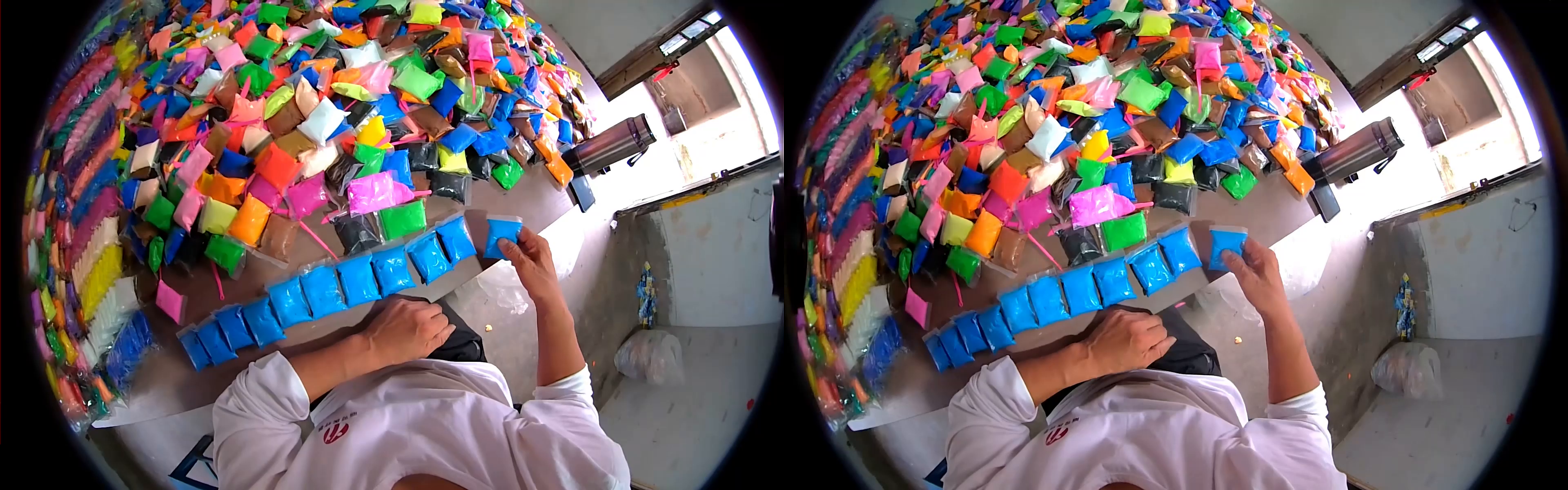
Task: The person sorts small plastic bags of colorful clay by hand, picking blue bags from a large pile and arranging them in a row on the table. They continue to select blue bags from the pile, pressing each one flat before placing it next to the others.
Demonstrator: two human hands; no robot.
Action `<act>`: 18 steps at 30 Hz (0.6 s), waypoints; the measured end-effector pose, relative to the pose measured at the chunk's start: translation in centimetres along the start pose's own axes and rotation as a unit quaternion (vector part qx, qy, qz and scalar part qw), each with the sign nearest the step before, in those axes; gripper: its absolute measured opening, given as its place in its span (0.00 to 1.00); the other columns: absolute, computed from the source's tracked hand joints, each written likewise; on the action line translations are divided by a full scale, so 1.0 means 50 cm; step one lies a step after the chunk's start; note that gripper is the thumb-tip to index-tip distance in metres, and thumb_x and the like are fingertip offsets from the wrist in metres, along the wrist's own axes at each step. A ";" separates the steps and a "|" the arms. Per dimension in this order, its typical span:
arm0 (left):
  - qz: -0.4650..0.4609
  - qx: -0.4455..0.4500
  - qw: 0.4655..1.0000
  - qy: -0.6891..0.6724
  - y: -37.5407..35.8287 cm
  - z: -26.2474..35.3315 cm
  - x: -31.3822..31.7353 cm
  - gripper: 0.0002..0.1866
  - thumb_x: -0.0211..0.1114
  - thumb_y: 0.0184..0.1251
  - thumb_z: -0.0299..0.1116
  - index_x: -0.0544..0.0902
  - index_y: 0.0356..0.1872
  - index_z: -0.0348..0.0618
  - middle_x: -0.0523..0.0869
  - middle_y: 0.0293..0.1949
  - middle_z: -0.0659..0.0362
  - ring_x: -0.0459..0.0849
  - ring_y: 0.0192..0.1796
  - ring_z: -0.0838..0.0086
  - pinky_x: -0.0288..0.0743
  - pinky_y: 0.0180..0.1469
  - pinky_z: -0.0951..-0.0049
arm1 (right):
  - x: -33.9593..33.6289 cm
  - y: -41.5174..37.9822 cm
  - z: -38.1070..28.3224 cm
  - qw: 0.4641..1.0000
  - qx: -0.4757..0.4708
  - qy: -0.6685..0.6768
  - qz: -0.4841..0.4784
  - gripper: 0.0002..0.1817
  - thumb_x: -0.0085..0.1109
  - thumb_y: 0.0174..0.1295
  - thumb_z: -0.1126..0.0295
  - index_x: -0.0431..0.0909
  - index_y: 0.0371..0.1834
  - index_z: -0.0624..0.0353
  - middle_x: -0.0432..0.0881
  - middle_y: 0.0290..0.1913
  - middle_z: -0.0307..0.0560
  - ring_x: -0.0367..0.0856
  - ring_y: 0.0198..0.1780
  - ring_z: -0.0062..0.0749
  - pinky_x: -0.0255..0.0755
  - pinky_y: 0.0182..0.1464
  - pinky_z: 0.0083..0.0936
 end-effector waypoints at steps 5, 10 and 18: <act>0.011 0.004 1.000 -0.011 0.000 -0.001 0.000 0.13 0.66 0.64 0.37 0.78 0.22 0.44 0.79 0.24 0.56 0.83 0.28 0.60 0.78 0.31 0.60 | 0.010 0.031 0.028 0.998 0.044 -0.036 -0.037 0.12 0.63 0.67 0.71 0.82 0.48 0.68 0.84 0.39 0.39 0.77 0.40 0.19 0.74 0.45 0.25; 0.009 0.027 0.999 0.023 -0.004 0.002 0.003 0.13 0.65 0.66 0.37 0.78 0.22 0.45 0.79 0.24 0.56 0.83 0.29 0.62 0.78 0.31 0.61 | -0.003 0.040 -0.005 0.967 -0.040 -0.240 0.072 0.16 0.69 0.59 0.68 0.82 0.48 0.65 0.86 0.35 0.48 0.83 0.39 0.27 0.76 0.45 0.27; 0.006 0.026 0.999 -0.028 -0.013 -0.008 0.024 0.13 0.62 0.67 0.36 0.78 0.24 0.41 0.80 0.28 0.54 0.83 0.30 0.59 0.79 0.33 0.60 | 0.001 0.051 -0.027 0.960 -0.051 -0.257 0.104 0.14 0.70 0.58 0.68 0.83 0.43 0.64 0.86 0.31 0.49 0.86 0.34 0.34 0.78 0.41 0.28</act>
Point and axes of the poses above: each hand's wrist, its own y-axis towards the middle knuckle, its own x-axis out of the palm, z = x × y, the point moved 7 cm from there along y, towards the middle knuckle
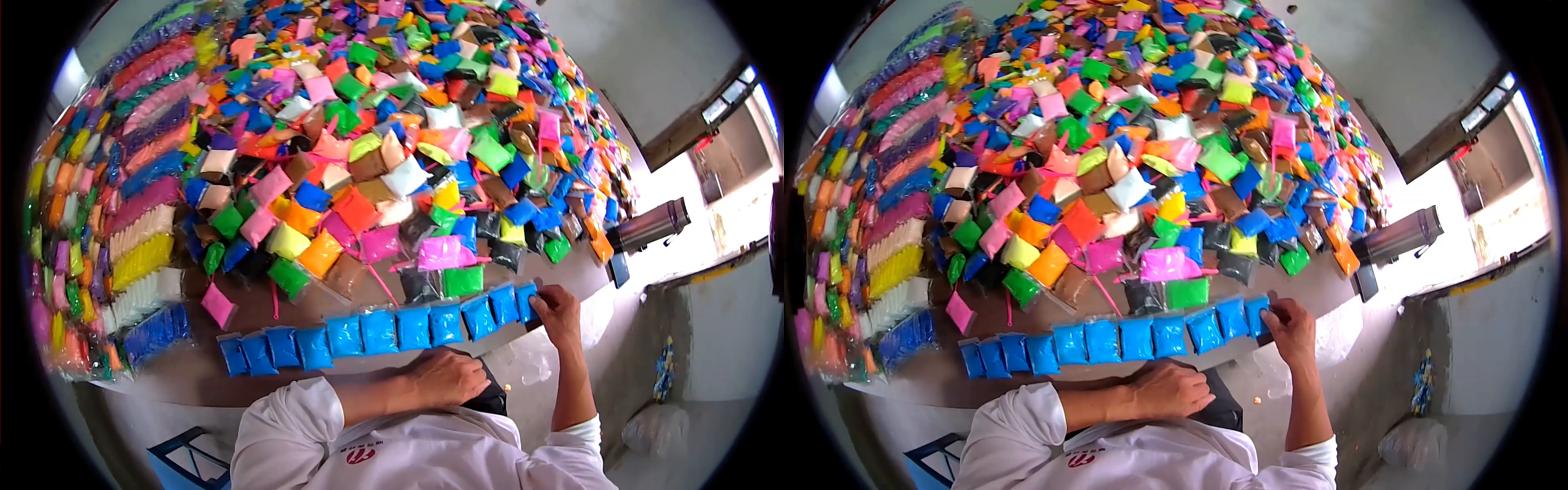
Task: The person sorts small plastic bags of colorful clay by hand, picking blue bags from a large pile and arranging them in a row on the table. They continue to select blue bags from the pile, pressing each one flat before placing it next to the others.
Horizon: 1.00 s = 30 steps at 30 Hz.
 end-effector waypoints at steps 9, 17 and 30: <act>0.018 0.065 0.995 0.073 0.001 0.027 -0.037 0.10 0.62 0.64 0.34 0.78 0.24 0.42 0.78 0.25 0.54 0.83 0.30 0.60 0.80 0.33 0.61 | 0.023 0.072 -0.244 0.979 -0.203 -0.013 0.030 0.19 0.70 0.57 0.68 0.80 0.50 0.64 0.84 0.43 0.54 0.84 0.43 0.44 0.77 0.47 0.35; -0.052 0.048 0.992 0.107 0.003 0.012 -0.004 0.07 0.62 0.60 0.32 0.80 0.24 0.45 0.81 0.25 0.56 0.82 0.29 0.64 0.76 0.32 0.61 | 0.224 0.140 -0.586 0.849 -0.516 -0.106 -0.026 0.31 0.70 0.56 0.59 0.74 0.63 0.56 0.70 0.67 0.58 0.69 0.68 0.57 0.63 0.68 0.47; -0.091 0.007 0.995 -0.033 -0.003 -0.010 0.034 0.12 0.58 0.68 0.34 0.81 0.26 0.41 0.83 0.27 0.52 0.86 0.33 0.60 0.80 0.35 0.60 | 0.268 0.416 -0.551 0.781 -0.535 -0.323 -0.011 0.21 0.67 0.50 0.62 0.84 0.51 0.45 0.73 0.68 0.48 0.64 0.74 0.49 0.54 0.72 0.58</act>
Point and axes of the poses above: each hand's wrist, its own y-axis towards the middle knuckle, its own x-axis out of the palm, z = x × y, the point moved 7 cm from there along y, towards the middle knuckle
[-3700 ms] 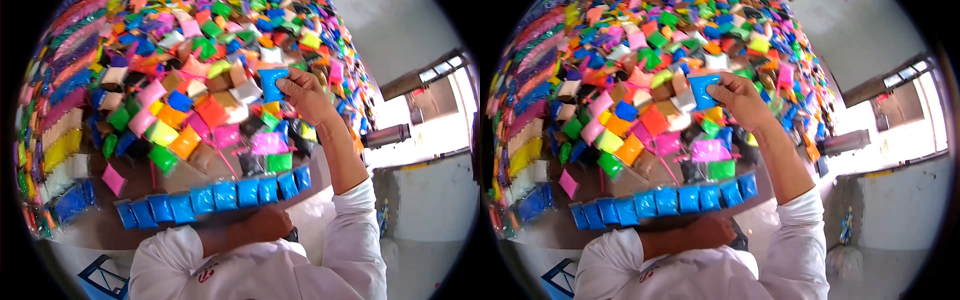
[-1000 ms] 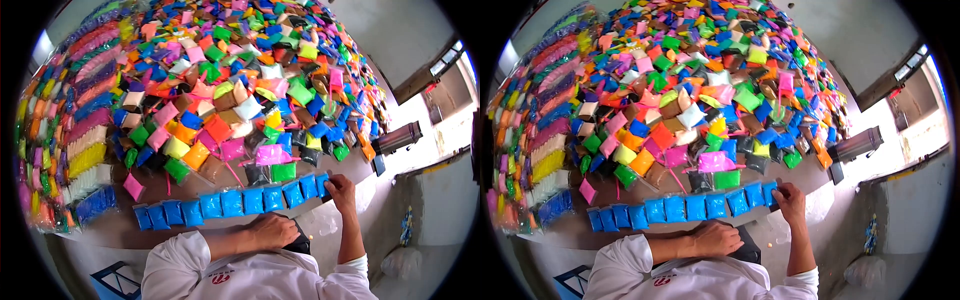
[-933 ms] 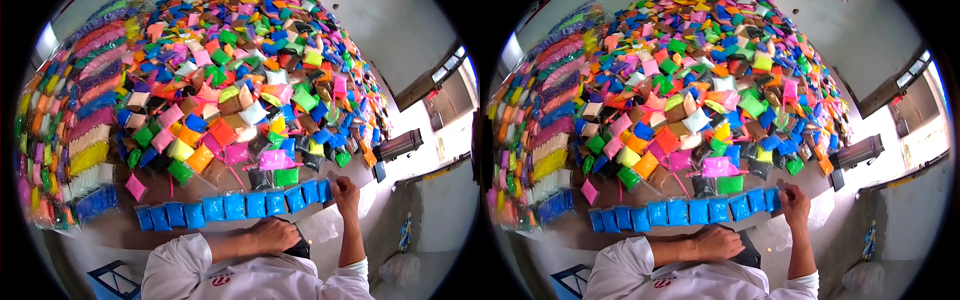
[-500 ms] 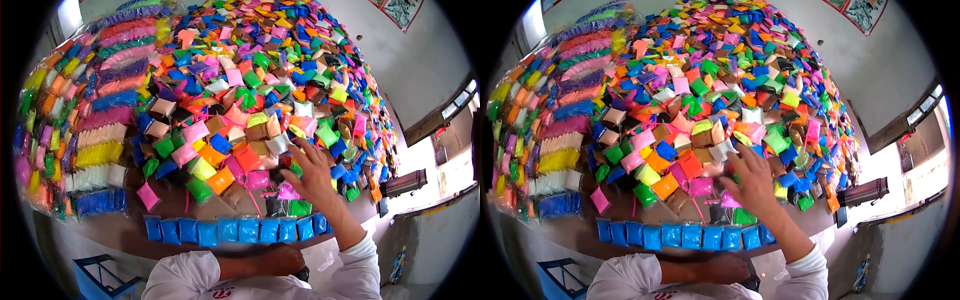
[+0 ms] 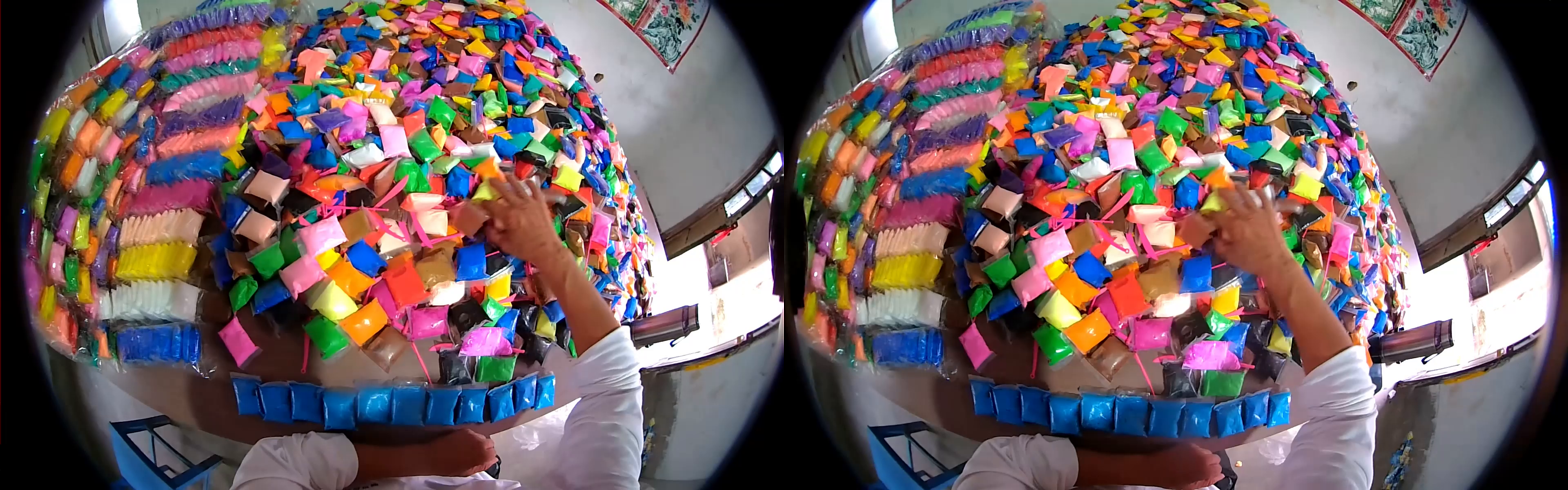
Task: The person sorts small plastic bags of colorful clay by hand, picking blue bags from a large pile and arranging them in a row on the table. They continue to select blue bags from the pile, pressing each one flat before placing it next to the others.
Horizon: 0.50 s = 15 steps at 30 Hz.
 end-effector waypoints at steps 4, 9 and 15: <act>0.055 0.021 0.998 -0.011 -0.006 0.003 -0.014 0.11 0.58 0.68 0.34 0.80 0.28 0.40 0.83 0.30 0.51 0.86 0.35 0.59 0.80 0.36 0.61 | -0.027 0.001 0.102 0.997 0.065 0.023 0.044 0.16 0.65 0.49 0.67 0.88 0.44 0.47 0.77 0.63 0.50 0.69 0.69 0.48 0.59 0.70 0.52; 0.093 0.017 0.995 -0.024 -0.008 0.001 -0.019 0.09 0.58 0.66 0.33 0.80 0.29 0.41 0.83 0.31 0.51 0.86 0.35 0.59 0.80 0.35 0.61 | -0.027 0.045 0.212 0.974 0.163 -0.051 0.147 0.11 0.61 0.48 0.73 0.88 0.35 0.54 0.84 0.50 0.50 0.79 0.57 0.48 0.69 0.61 0.46; 0.078 -0.013 0.997 -0.023 -0.007 0.003 -0.020 0.09 0.57 0.66 0.33 0.80 0.27 0.41 0.83 0.28 0.50 0.86 0.32 0.59 0.81 0.36 0.61 | -0.002 0.170 0.125 0.964 0.098 0.179 0.173 0.15 0.65 0.59 0.64 0.84 0.47 0.60 0.87 0.45 0.53 0.85 0.47 0.49 0.78 0.50 0.40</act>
Point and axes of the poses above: each hand's wrist, its own y-axis towards the middle knuckle, its own x-axis out of the palm, z = x × y, the point moved 7 cm from there along y, towards the middle knuckle
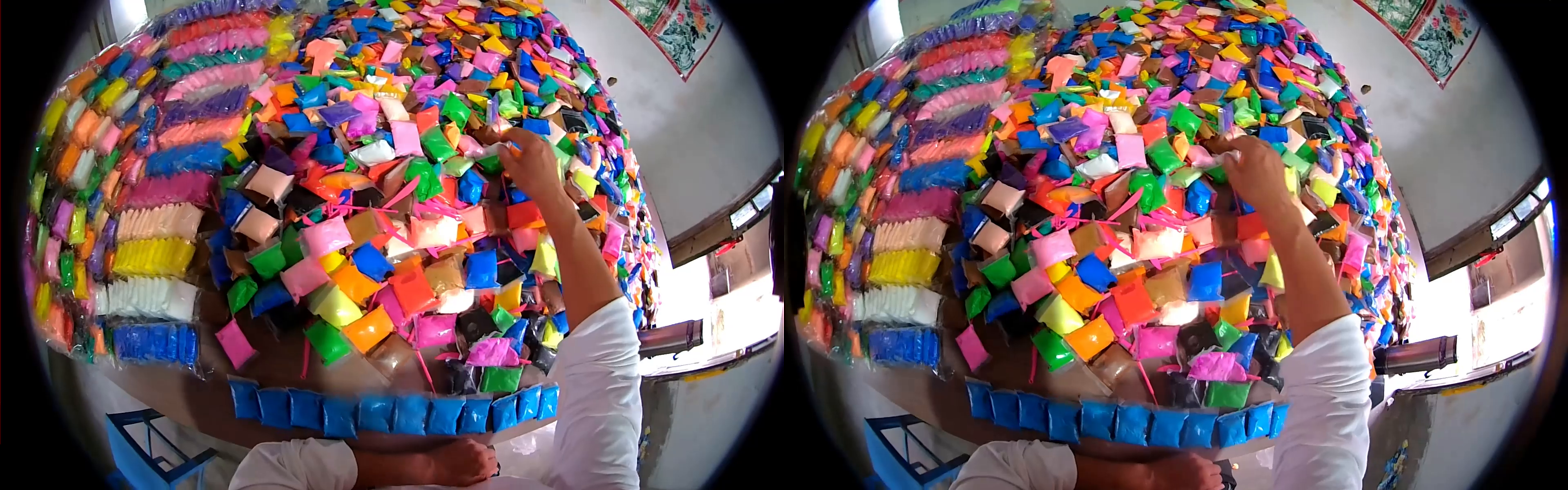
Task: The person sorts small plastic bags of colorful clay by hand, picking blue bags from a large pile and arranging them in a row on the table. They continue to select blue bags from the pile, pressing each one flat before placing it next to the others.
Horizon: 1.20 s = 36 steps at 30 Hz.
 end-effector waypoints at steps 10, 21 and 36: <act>0.074 0.064 0.992 0.077 -0.005 0.012 -0.010 0.09 0.58 0.55 0.38 0.77 0.18 0.50 0.78 0.20 0.60 0.80 0.26 0.67 0.71 0.26 0.62 | 0.198 0.069 -0.303 0.982 -0.147 0.071 -0.094 0.33 0.71 0.53 0.48 0.79 0.60 0.54 0.76 0.65 0.55 0.75 0.64 0.51 0.70 0.63 0.43; 0.121 0.077 0.989 0.021 -0.009 -0.001 0.011 0.14 0.60 0.59 0.42 0.78 0.17 0.48 0.78 0.19 0.56 0.79 0.23 0.61 0.72 0.27 0.58 | 0.065 -0.031 -0.215 0.968 -0.164 0.008 -0.189 0.27 0.72 0.44 0.68 0.82 0.53 0.50 0.77 0.63 0.48 0.71 0.67 0.48 0.65 0.66 0.44; 0.114 0.084 0.985 0.102 -0.011 -0.020 0.075 0.17 0.62 0.59 0.44 0.76 0.16 0.45 0.80 0.20 0.51 0.80 0.24 0.56 0.72 0.29 0.54 | -0.065 0.038 0.012 1.000 0.002 -0.020 -0.019 0.14 0.54 0.54 0.79 0.85 0.42 0.62 0.86 0.42 0.58 0.85 0.44 0.53 0.79 0.49 0.40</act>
Point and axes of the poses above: each hand's wrist, its own y-axis towards the middle knuckle, its own x-axis out of the palm, z = x × y, the point moved 7 cm from there along y, towards the middle knuckle
